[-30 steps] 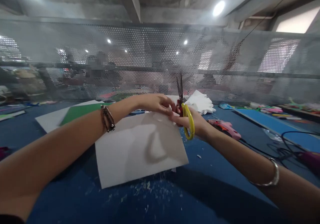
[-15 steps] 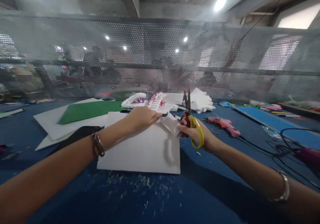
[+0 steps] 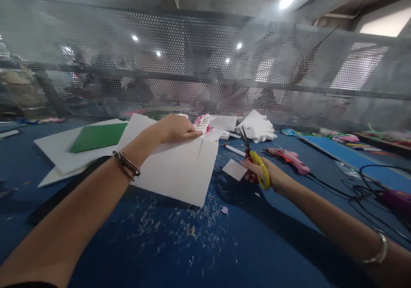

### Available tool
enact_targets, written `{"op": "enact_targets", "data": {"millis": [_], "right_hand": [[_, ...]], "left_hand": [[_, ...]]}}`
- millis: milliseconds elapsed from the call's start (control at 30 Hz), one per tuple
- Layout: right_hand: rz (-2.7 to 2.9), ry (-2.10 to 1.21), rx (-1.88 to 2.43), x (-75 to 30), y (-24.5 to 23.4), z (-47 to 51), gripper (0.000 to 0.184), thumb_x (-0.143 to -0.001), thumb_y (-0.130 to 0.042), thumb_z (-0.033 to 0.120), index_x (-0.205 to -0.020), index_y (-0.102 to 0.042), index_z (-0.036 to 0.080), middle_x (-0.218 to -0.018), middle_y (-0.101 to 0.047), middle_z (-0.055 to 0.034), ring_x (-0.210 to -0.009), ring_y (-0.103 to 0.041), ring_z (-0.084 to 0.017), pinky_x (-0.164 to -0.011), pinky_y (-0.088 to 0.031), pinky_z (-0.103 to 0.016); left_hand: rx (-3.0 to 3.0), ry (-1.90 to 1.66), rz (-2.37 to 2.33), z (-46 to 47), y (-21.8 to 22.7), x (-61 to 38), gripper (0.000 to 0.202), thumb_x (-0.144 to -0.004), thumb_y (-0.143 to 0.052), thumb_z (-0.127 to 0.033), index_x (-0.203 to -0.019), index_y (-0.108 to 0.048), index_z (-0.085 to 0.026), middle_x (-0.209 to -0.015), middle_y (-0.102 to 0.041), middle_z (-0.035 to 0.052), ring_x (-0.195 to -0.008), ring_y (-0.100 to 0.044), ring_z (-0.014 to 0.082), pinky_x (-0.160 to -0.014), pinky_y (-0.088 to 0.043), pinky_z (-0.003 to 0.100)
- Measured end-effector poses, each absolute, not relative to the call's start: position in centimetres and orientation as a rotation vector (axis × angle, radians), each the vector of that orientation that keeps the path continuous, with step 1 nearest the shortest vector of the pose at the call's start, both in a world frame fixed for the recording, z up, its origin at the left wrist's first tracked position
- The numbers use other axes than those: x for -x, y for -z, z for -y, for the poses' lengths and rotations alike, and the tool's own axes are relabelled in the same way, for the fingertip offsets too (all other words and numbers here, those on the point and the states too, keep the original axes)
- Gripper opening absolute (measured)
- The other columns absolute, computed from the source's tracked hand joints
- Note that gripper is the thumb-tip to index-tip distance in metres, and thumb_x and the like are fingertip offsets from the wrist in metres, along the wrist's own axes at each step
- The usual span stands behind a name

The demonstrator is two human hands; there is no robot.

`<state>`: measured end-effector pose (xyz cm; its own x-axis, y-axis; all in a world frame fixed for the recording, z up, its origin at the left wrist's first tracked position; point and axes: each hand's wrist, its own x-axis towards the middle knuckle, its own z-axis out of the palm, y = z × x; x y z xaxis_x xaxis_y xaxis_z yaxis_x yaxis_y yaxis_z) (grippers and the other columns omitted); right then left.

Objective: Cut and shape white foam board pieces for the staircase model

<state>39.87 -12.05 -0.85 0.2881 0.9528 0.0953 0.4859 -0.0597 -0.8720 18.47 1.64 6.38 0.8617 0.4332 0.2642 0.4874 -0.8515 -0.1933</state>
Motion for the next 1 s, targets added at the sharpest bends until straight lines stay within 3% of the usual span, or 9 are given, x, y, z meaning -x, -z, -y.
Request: {"op": "enact_targets", "data": {"millis": [133,233,367,600,1000], "right_hand": [[1.536,-0.563,1.724,-40.1,-0.7,13.3,0.03,-0.065,-0.056,0.046,-0.062,-0.045,0.019,-0.053,-0.045,0.0041,-0.047,-0.043,-0.01,-0.045,-0.036,-0.024],[2.084,-0.443,1.777,-39.6,-1.9,14.5,0.037,-0.078,-0.035,0.052,-0.063,-0.043,0.019,-0.06,-0.047,0.0003,-0.054,-0.044,-0.013,-0.052,-0.038,-0.028],[2.476,-0.409,1.782,-38.7,-2.5,15.6,0.047,-0.078,-0.027,0.058,-0.077,-0.049,0.017,-0.075,-0.054,-0.0063,-0.067,-0.049,-0.018,-0.062,-0.04,-0.033],[2.596,-0.671,1.71,-38.6,-3.1,16.3,0.069,-0.066,-0.023,0.074,-0.087,-0.046,0.012,-0.08,-0.052,-0.0107,-0.07,-0.049,-0.021,-0.061,-0.042,-0.035],[2.472,-0.493,1.753,-37.0,-2.2,17.0,0.065,-0.074,-0.02,0.067,-0.091,-0.054,0.014,-0.082,-0.058,-0.0115,-0.071,-0.054,-0.022,-0.06,-0.043,-0.034]], "left_hand": [[2.767,0.332,0.645,-1.4,-7.1,-17.9,0.044,-0.078,-0.032,-0.047,-0.056,-0.057,-0.018,-0.051,-0.053,0.0021,-0.045,-0.041,0.0127,-0.043,-0.019,0.024],[2.819,0.342,0.625,-1.1,-7.6,-17.6,0.043,-0.078,-0.034,-0.047,-0.056,-0.056,-0.018,-0.049,-0.052,0.0006,-0.045,-0.041,0.0117,-0.043,-0.019,0.024],[2.944,0.313,0.601,-0.5,-8.1,-17.5,0.044,-0.078,-0.035,-0.048,-0.058,-0.059,-0.017,-0.049,-0.052,-0.0004,-0.045,-0.042,0.0105,-0.045,-0.022,0.024],[2.946,0.354,0.61,0.0,-8.6,-17.3,0.046,-0.078,-0.035,-0.049,-0.061,-0.062,-0.016,-0.048,-0.05,-0.0016,-0.044,-0.041,0.0089,-0.045,-0.022,0.023],[2.865,0.33,0.615,1.4,-8.5,-18.3,0.048,-0.078,-0.032,-0.05,-0.063,-0.064,-0.018,-0.057,-0.057,0.0002,-0.047,-0.043,0.0097,-0.047,-0.02,0.024]]}}
